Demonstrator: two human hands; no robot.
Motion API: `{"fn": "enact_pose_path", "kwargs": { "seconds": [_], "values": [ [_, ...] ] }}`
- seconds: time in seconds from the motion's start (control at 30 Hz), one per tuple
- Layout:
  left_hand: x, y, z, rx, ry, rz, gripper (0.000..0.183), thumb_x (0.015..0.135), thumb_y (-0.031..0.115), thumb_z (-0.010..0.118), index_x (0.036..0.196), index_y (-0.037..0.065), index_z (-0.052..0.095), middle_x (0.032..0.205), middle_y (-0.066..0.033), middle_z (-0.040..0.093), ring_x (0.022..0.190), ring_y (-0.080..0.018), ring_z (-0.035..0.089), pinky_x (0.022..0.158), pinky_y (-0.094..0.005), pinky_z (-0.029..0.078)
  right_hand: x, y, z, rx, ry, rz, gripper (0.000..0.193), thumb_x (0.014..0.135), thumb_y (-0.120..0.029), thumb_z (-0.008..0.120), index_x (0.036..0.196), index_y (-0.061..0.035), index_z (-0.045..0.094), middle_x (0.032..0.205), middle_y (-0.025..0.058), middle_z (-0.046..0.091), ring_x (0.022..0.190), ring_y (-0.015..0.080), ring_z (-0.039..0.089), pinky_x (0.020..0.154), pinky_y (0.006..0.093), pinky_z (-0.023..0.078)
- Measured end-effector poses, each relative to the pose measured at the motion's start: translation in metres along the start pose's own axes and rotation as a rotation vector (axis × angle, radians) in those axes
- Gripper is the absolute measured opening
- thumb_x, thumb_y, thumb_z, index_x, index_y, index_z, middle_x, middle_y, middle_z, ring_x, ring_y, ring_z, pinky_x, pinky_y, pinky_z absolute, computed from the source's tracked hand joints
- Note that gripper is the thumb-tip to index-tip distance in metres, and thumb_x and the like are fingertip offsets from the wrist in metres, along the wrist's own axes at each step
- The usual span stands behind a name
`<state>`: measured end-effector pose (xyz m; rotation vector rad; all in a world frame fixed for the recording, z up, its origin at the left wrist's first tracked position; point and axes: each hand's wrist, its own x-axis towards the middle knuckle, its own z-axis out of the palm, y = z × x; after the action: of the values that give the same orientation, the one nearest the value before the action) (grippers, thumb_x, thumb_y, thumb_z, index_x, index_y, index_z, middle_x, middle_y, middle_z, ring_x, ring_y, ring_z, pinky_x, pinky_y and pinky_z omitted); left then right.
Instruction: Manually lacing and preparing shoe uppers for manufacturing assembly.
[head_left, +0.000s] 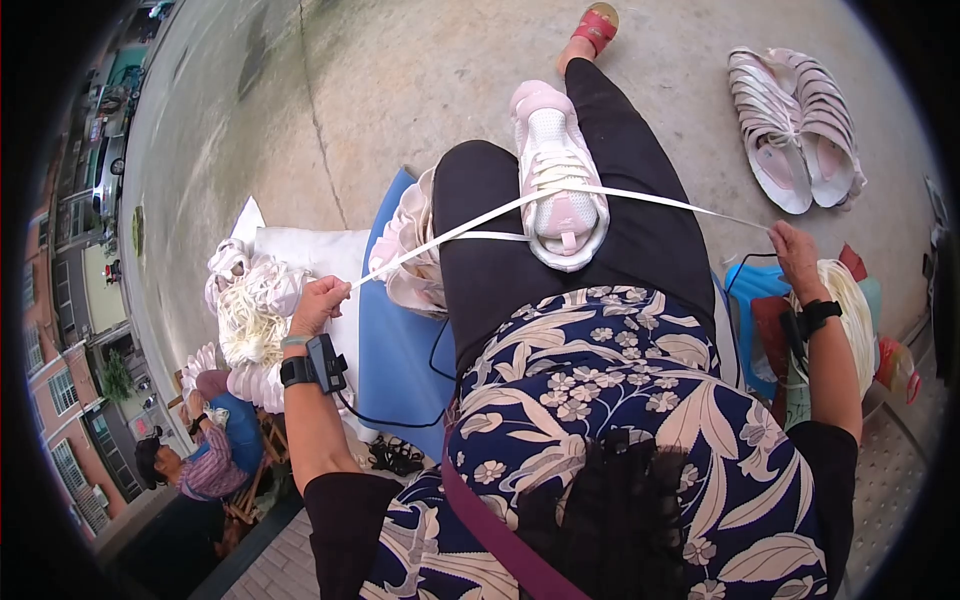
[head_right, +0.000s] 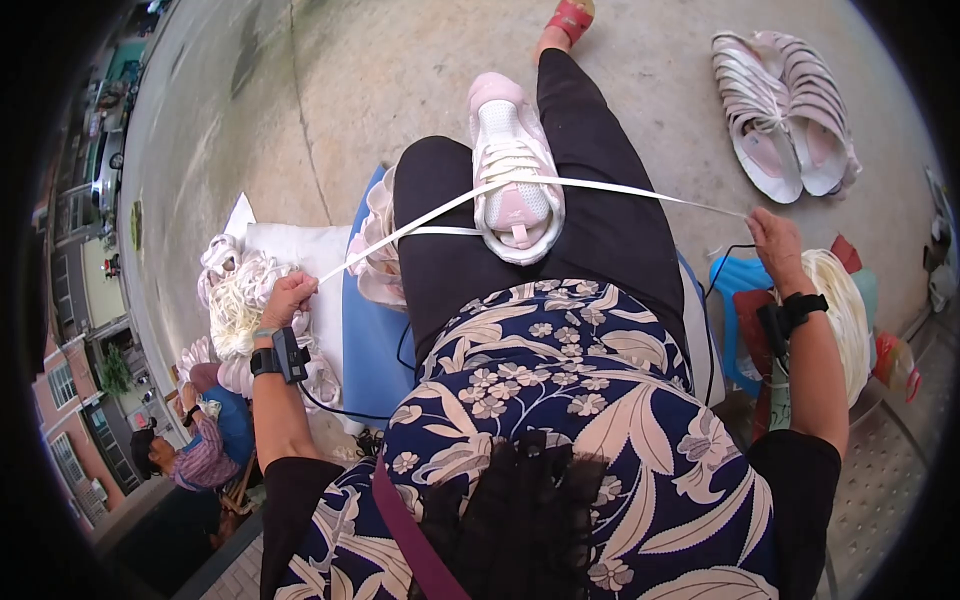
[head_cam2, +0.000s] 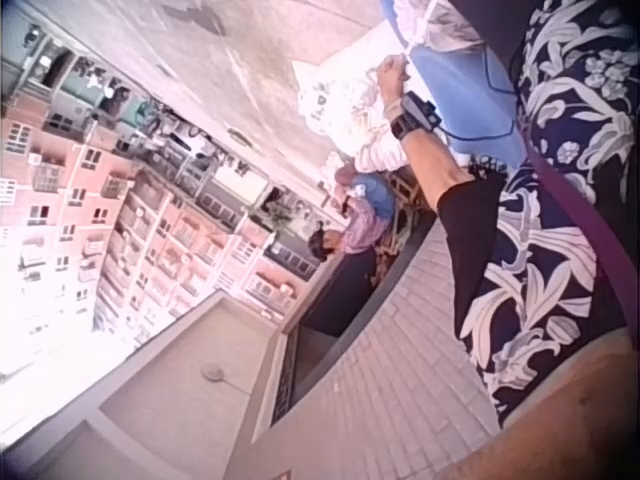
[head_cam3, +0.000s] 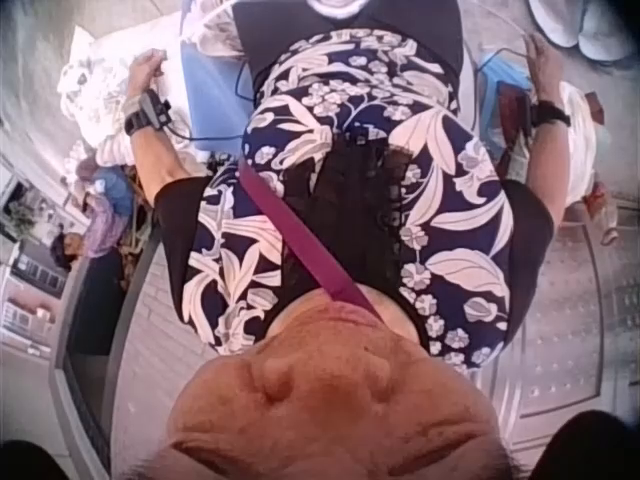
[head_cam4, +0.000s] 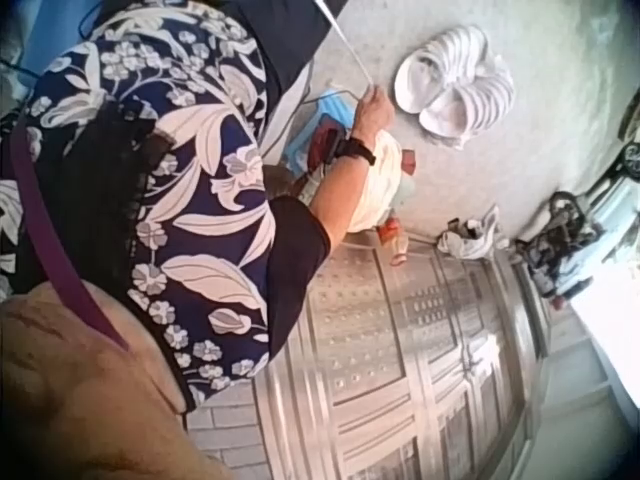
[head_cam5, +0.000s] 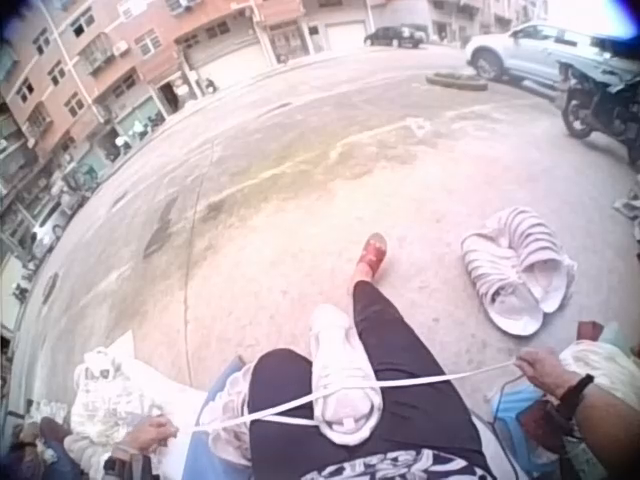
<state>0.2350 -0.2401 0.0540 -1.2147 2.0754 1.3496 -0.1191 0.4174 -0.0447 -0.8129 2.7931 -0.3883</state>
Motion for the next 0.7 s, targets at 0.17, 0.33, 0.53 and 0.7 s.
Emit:
{"fn": "enact_pose_path", "kwargs": {
  "seconds": [0.17, 0.33, 0.53, 0.7],
  "values": [
    [-0.007, 0.063, 0.028, -0.022, 0.175, 0.213, 0.018, 0.081, 0.021, 0.064, 0.074, 0.005, 0.062, 0.059, 0.006, 0.049, 0.052, -0.0023, 0.04, 0.048, -0.0192, 0.034, 0.015, -0.033, -0.004, -0.129, -0.143, -0.071, 0.015, 0.081, -0.019, 0.058, 0.085, -0.0052, 0.057, 0.082, 0.0147, 0.059, 0.08, 0.0366, 0.055, 0.067, 0.0441, 0.042],
    [-0.058, 0.191, 0.122, 0.136, -0.165, 0.672, 0.008, 0.08, 0.009, 0.064, 0.08, 0.001, 0.065, 0.06, 0.0011, 0.055, 0.053, -0.0078, 0.048, 0.05, -0.0211, 0.038, 0.064, -0.197, -0.047, 0.716, -0.126, -0.411, 0.031, 0.081, -0.016, 0.061, 0.108, -0.001, 0.056, 0.108, 0.013, 0.058, 0.1, 0.0247, 0.055, 0.086, 0.0315, 0.042],
    [-0.047, 0.247, 0.2, 0.282, -0.174, 1.165, 0.01, 0.075, 0.015, 0.066, 0.078, 0.006, 0.063, 0.066, -0.0126, 0.06, 0.06, -0.0294, 0.06, 0.052, -0.0323, 0.045, 0.067, -0.294, -0.074, 1.378, -0.576, -0.451, 0.048, 0.089, -0.035, 0.052, 0.121, 0.001, 0.047, 0.108, 0.0077, 0.054, 0.1, 0.0127, 0.051, 0.087, 0.0256, 0.041],
    [-0.037, 0.249, 0.216, 0.246, -0.226, 1.041, 0.011, 0.075, 0.015, 0.066, 0.078, 0.005, 0.062, 0.063, -0.0117, 0.06, 0.056, -0.0265, 0.059, 0.053, -0.0302, 0.045, 0.058, -0.269, -0.05, 1.455, -0.413, -0.323, 0.024, 0.088, -0.021, 0.057, 0.096, 0.0014, 0.06, 0.071, -0.0012, 0.055, 0.062, 0.0041, 0.046, 0.056, 0.0185, 0.038]
  ]
}}
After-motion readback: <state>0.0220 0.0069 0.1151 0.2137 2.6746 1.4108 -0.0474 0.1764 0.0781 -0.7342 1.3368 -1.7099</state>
